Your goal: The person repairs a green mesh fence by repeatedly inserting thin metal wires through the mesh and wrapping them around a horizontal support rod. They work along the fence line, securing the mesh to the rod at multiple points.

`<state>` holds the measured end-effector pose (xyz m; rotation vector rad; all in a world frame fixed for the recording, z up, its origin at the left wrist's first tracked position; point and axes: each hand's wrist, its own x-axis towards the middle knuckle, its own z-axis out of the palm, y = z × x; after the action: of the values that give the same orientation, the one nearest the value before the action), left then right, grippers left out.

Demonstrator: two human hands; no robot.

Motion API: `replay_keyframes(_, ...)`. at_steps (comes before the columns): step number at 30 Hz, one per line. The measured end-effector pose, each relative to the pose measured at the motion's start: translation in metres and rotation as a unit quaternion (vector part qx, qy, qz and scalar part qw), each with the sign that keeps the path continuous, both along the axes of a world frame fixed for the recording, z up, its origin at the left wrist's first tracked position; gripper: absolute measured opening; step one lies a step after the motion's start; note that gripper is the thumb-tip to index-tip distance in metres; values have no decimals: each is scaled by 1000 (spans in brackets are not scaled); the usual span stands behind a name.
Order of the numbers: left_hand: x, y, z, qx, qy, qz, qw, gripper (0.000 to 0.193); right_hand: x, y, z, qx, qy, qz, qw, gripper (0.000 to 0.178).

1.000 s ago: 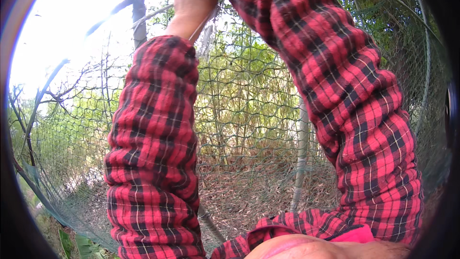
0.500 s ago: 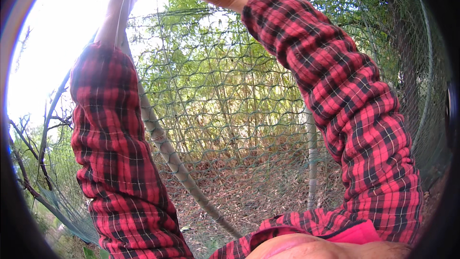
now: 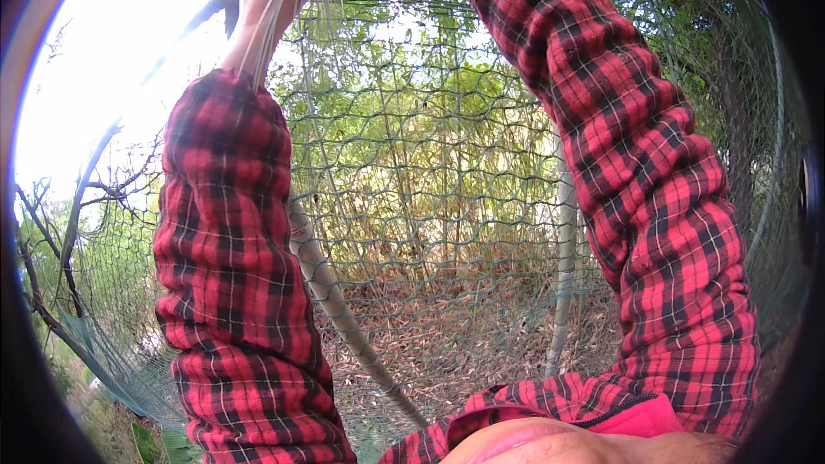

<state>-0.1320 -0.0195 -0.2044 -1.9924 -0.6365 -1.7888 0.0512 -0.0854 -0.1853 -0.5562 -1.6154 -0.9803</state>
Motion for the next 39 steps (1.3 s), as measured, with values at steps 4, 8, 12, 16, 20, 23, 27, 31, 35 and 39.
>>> replay_keyframes(4, 21, -3, -20, 183, 122, 207, 953, 14, 1, -11, 1, -109, -5, 51, 993, 18)
replay_keyframes(8, 54, -8, -50, 184, 118, 154, 964, 12, 4, -15, 8, -161, -52, -4, 986, 24)
replay_keyframes(12, 74, -8, -62, 113, 149, 245, 951, 16, 3, 2, 26, -212, -112, -10, 971, 39)
replay_keyframes(16, 74, -10, -74, 156, 138, 270, 940, 36, 3, 15, 23, -234, -140, 103, 957, 51)
replay_keyframes(20, 53, -31, -117, 271, 115, 283, 913, 71, 13, -7, -8, -121, 6, -61, 991, 68)
replay_keyframes(23, 38, -59, -158, 367, 126, 232, 892, 59, 8, -23, -24, -117, 11, -48, 992, 78)
replay_keyframes(27, 40, -91, -196, 379, 180, 188, 888, 61, -2, -20, -18, -113, 49, -224, 967, 84)
replay_keyframes(31, 34, -101, -209, 381, 249, 158, 876, 47, 4, 13, -12, 21, 32, -276, 961, 75)
replay_keyframes(35, 25, -97, -214, 363, 256, 138, 885, 46, 13, 50, -8, 139, 43, -380, 913, 47)
replay_keyframes(39, 24, -94, -223, 379, 232, 130, 886, 44, 33, 57, 4, 319, 27, -377, 869, 15)
